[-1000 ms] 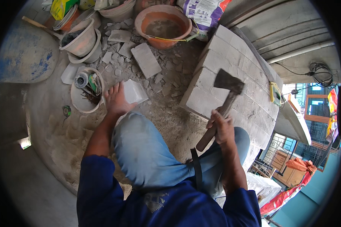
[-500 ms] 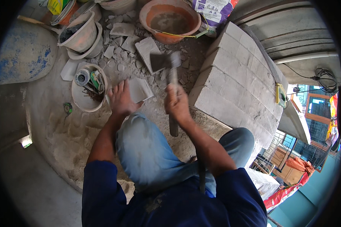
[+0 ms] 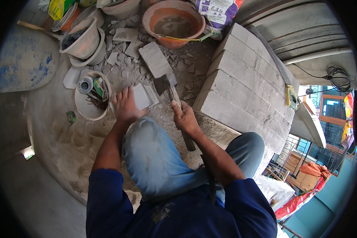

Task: The person measures a white tile with a tape measure, then uses a hammer to break it into smaller pieces. They smooth the broken edges with a hand tool and hand the finished piece to another person.

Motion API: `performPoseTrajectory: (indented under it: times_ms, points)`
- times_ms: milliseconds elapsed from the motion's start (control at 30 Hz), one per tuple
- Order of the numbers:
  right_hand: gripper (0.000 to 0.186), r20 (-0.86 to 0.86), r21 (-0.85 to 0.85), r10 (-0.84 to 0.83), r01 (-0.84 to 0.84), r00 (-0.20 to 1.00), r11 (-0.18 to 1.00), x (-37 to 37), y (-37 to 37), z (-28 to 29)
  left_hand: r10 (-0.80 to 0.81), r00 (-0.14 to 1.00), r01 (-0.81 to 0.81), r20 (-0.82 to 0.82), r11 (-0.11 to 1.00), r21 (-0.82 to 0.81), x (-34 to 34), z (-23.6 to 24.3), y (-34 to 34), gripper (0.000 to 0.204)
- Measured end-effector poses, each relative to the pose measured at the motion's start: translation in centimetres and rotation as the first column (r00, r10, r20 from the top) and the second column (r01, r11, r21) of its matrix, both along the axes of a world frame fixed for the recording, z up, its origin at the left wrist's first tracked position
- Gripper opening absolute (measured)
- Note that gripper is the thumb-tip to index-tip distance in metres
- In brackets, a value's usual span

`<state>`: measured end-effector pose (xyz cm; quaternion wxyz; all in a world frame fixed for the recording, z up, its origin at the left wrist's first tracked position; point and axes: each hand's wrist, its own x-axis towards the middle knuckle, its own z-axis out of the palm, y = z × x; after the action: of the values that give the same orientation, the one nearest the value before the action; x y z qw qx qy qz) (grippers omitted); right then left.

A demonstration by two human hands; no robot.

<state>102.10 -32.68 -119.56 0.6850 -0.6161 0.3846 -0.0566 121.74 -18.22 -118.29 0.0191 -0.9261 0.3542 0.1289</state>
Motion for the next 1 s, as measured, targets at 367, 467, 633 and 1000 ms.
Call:
performPoseTrajectory:
  times_ms: [367,467,633,1000]
  points:
    - [0.052,0.283,-0.57,-0.123,0.27,0.951,0.776,5.1,1.2,-5.5,-0.008,1.0,0.008,-0.021,0.999,0.037,0.0,0.5,-1.1,0.117]
    - [0.058,-0.333,0.183,0.107,-0.047,0.937,0.982,4.2,1.2,-3.5,-0.01,1.0,0.01,0.014,1.0,-0.007,0.7,0.0,-0.2,0.117]
    - [0.056,0.057,-0.078,0.0,0.005,0.998,0.997,4.2,-1.0,-0.1,-0.017,1.0,0.019,0.02,0.996,-0.082,0.1,-0.9,0.6,0.118]
    - [0.066,-0.27,0.042,0.193,-0.189,0.943,0.981,6.1,-1.6,-0.9,0.017,1.0,-0.016,-0.022,0.999,0.034,0.2,0.3,0.0,0.117]
